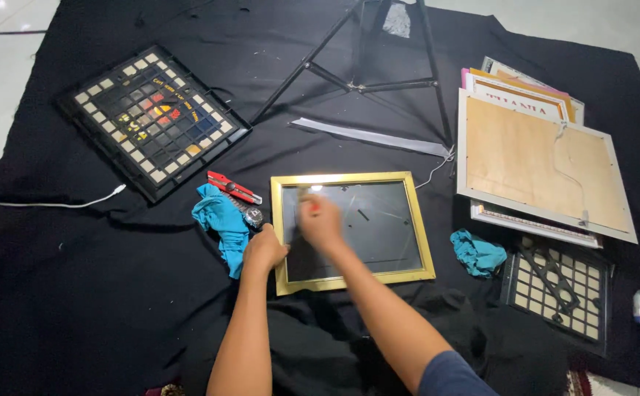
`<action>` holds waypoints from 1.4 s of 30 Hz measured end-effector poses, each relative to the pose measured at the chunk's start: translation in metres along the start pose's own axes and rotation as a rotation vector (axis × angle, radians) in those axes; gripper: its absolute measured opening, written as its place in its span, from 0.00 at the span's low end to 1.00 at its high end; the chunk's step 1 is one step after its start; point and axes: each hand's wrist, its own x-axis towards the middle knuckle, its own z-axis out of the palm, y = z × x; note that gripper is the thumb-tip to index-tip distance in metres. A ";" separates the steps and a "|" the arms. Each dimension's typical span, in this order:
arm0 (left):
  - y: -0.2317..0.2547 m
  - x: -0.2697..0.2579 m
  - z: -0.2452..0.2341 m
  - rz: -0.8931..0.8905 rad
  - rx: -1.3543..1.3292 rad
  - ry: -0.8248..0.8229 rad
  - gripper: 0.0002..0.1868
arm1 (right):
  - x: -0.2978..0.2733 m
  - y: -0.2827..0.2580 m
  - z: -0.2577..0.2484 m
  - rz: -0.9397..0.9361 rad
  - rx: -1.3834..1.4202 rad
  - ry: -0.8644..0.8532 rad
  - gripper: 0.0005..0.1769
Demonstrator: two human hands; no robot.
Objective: Cleaning and dusting picture frames and their components using a brush and a cloth
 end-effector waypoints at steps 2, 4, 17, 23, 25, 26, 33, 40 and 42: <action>0.009 -0.021 -0.011 0.011 0.020 -0.008 0.35 | 0.005 -0.009 0.017 -0.011 -0.025 -0.090 0.12; 0.015 -0.030 -0.016 0.022 0.039 -0.020 0.32 | 0.020 -0.006 0.020 -0.018 -0.052 -0.180 0.12; 0.002 -0.009 -0.006 -0.010 0.018 0.006 0.33 | 0.149 0.161 -0.190 0.243 -0.345 0.236 0.13; -0.008 0.010 0.006 0.017 0.011 0.040 0.34 | 0.101 0.160 -0.203 0.326 -0.226 0.219 0.13; -0.014 0.015 0.009 0.020 0.008 0.051 0.34 | 0.077 0.166 -0.203 0.362 -0.285 0.231 0.11; -0.015 0.014 0.010 0.021 -0.019 0.061 0.34 | 0.061 0.161 -0.207 0.349 -0.281 0.234 0.11; -0.025 0.028 0.020 0.023 0.007 0.092 0.35 | -0.054 0.145 -0.250 0.323 -0.327 0.093 0.15; -0.024 0.034 0.024 -0.007 0.060 0.104 0.36 | -0.088 0.112 -0.279 0.408 -0.360 -0.001 0.12; -0.026 0.029 0.022 0.016 0.083 0.090 0.36 | -0.087 0.112 -0.265 0.374 -0.523 -0.044 0.15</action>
